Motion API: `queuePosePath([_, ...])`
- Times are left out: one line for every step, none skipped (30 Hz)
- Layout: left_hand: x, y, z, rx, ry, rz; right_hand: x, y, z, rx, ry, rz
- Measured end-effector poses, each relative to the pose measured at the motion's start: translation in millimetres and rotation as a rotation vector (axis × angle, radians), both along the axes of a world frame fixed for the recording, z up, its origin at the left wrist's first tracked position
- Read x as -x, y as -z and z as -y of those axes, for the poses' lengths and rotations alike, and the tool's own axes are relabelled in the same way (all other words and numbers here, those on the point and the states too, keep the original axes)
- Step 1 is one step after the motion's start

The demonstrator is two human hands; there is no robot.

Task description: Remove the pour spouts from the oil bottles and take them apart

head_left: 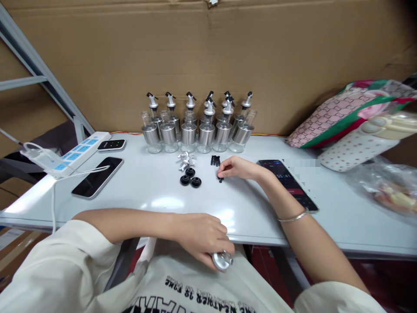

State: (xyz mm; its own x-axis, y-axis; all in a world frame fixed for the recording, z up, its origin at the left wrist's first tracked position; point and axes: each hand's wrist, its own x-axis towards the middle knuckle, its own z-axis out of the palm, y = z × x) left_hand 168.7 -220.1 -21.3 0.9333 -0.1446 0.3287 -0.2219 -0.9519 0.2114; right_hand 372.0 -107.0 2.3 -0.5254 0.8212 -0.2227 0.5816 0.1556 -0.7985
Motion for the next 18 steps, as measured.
queuePosePath([0, 0.1, 0, -0.001, -0.001, 0.0, 0, 0.1, 0, 0.002, -0.002, -0.006])
queuePosePath([0, 0.2, 0, -0.004, -0.003, -0.004, 0, 0.2, 0, 0.004, -0.006, -0.012])
queuePosePath([0, 0.6, 0, -0.007, -0.005, -0.008, 1, 0.1, 0, 0.006, -0.014, -0.016])
queuePosePath([0, 0.9, 0, -0.008, -0.005, -0.013, 1, -0.1, 1, 0.004, -0.02, -0.015])
queuePosePath([0, 1.3, 0, -0.007, -0.005, -0.019, 2, -0.3, 1, -0.003, -0.025, -0.008])
queuePosePath([0, 1.6, 0, -0.004, -0.005, -0.027, 2, -0.7, 2, -0.012, -0.027, 0.003])
queuePosePath([0, 1.6, 0, 0.003, -0.005, -0.036, 3, -1.2, 2, -0.021, -0.027, 0.017])
queuePosePath([0, 1.5, 0, 0.013, -0.006, -0.049, 3, -1.8, 3, -0.03, -0.026, 0.03])
queuePosePath([-1, 0.9, 0, 0.029, -0.008, -0.068, 4, -2.6, 4, -0.034, -0.029, 0.039])
queuePosePath([-1, 0.0, 1, 0.056, -0.013, -0.094, 4, -3.5, 4, -0.034, -0.036, 0.043])
queuePosePath([-1, -1.3, 1, 0.1, -0.023, -0.126, 4, -4.6, 5, -0.03, -0.045, 0.043])
queuePosePath([-1, -3.0, 1, 0.167, -0.041, -0.157, 3, -5.8, 5, -0.026, -0.051, 0.04])
queuePosePath([0, -5.0, 1, 0.263, -0.066, -0.184, 3, -7.0, 6, -0.026, -0.05, 0.034])
queuePosePath([0, -7.2, 0, 0.387, -0.096, -0.208, 2, -8.3, 6, -0.031, -0.041, 0.027])
queuePosePath([1, -9.5, -1, 0.535, -0.135, -0.226, 1, -9.7, 7, -0.047, -0.02, 0.017])
queuePosePath([2, -11.6, -3, 0.703, -0.179, -0.235, 1, -11.2, 7, -0.075, 0.01, 0.002])
queuePosePath([3, -13.2, -6, 0.884, -0.224, -0.224, 1, -12.8, 8, -0.109, 0.041, -0.02])
queuePosePath([3, -14.3, -9, 1.062, -0.272, -0.188, 1, -14.6, 9, -0.14, 0.066, -0.05])
